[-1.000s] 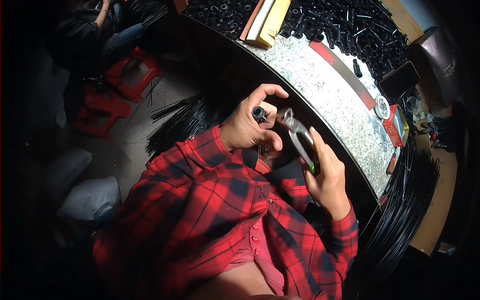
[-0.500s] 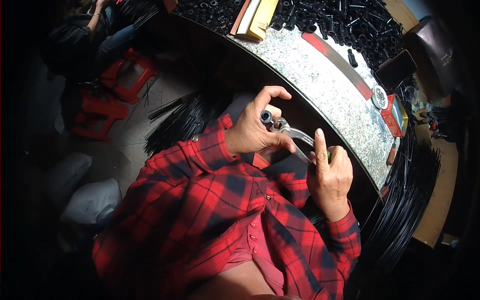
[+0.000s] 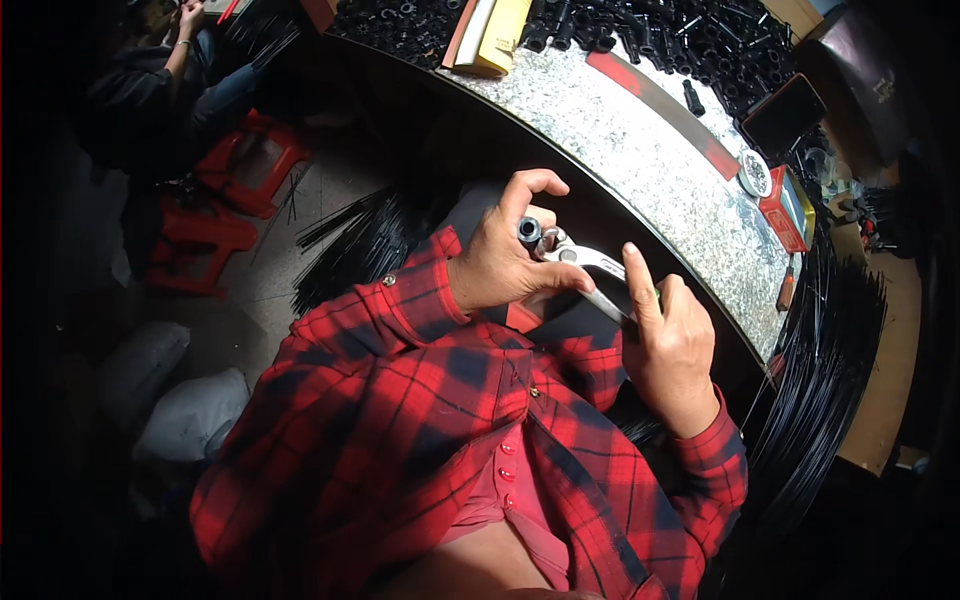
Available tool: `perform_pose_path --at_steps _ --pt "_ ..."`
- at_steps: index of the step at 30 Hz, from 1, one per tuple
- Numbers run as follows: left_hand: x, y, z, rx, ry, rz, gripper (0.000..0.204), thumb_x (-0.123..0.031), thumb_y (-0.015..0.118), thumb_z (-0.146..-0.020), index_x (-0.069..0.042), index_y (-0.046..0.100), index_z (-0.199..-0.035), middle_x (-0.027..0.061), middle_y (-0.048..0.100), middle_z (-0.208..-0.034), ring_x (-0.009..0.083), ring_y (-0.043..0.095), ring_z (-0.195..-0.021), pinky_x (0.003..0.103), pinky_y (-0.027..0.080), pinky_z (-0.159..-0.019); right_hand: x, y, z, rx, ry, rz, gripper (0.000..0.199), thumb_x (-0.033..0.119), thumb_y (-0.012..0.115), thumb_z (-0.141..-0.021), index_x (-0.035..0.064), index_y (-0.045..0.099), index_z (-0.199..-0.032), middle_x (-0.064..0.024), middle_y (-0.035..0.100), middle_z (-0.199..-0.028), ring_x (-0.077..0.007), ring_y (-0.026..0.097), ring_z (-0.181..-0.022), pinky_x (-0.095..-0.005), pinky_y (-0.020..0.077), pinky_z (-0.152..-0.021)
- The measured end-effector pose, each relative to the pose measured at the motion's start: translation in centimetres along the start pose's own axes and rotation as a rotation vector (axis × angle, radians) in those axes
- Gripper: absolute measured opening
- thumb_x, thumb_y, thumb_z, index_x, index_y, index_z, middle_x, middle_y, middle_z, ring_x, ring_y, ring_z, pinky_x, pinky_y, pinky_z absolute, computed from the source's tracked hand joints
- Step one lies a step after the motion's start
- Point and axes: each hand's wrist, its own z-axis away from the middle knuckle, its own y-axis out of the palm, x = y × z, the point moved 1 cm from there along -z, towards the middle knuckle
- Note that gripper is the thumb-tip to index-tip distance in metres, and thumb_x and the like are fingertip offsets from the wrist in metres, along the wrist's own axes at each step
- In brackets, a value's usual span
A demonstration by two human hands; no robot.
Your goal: Assembling wire harnesses by crimping connectors onto bundles of wires using pliers.
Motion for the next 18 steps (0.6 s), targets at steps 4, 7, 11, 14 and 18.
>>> perform_pose_path --at_steps 4,7,11,14,18 --pt "0.4 -0.2 -0.3 0.012 0.003 -0.011 0.081 -0.021 0.087 -0.057 -0.004 0.035 -0.117 -0.0057 0.043 -0.055 0.0002 0.039 -0.053 0.016 0.029 -0.049 0.2 -0.3 -0.2 0.088 0.081 -0.247 0.064 -0.003 0.057 -0.070 0.0090 0.044 -0.132 -0.0092 0.040 -0.068 -0.0234 0.046 -0.059 -0.0337 0.0377 -0.050" --pt "0.3 -0.4 -0.4 0.028 -0.004 0.008 0.079 -0.020 0.087 -0.057 -0.004 0.036 -0.116 -0.0054 0.043 -0.055 0.0004 0.040 -0.053 0.016 0.030 -0.048 0.3 -0.1 -0.3 0.016 0.046 -0.175 0.065 -0.003 0.058 -0.069 0.0104 0.045 -0.131 -0.0086 0.040 -0.068 -0.0218 0.045 -0.057 -0.0332 0.0375 -0.049" --pt "0.3 -0.8 -0.6 0.061 -0.002 0.026 0.076 -0.018 0.086 -0.059 -0.004 0.037 -0.114 -0.0045 0.045 -0.053 0.0009 0.042 -0.051 0.017 0.030 -0.046 -0.1 0.0 -0.5 -0.105 -0.015 -0.137 0.064 -0.002 0.059 -0.069 0.0115 0.046 -0.131 -0.0083 0.039 -0.067 -0.0204 0.044 -0.056 -0.0325 0.0374 -0.048" --pt "0.3 -1.0 -0.6 0.107 -0.010 0.038 0.075 -0.017 0.086 -0.059 -0.004 0.037 -0.115 -0.0052 0.044 -0.052 0.0009 0.042 -0.051 0.016 0.029 -0.046 -0.2 -0.2 0.4 -0.056 -0.005 -0.138 0.064 -0.001 0.059 -0.070 0.0119 0.045 -0.131 -0.0079 0.039 -0.067 -0.0198 0.044 -0.056 -0.0319 0.0372 -0.048" --pt "-0.1 -0.9 -0.5 0.170 -0.010 0.021 0.074 -0.018 0.085 -0.061 -0.004 0.037 -0.115 -0.0055 0.044 -0.051 0.0007 0.041 -0.050 0.016 0.028 -0.047 0.1 -1.0 0.7 0.018 -0.016 -0.100 0.063 0.001 0.059 -0.072 0.0124 0.044 -0.132 -0.0075 0.038 -0.068 -0.0193 0.044 -0.056 -0.0310 0.0371 -0.048"
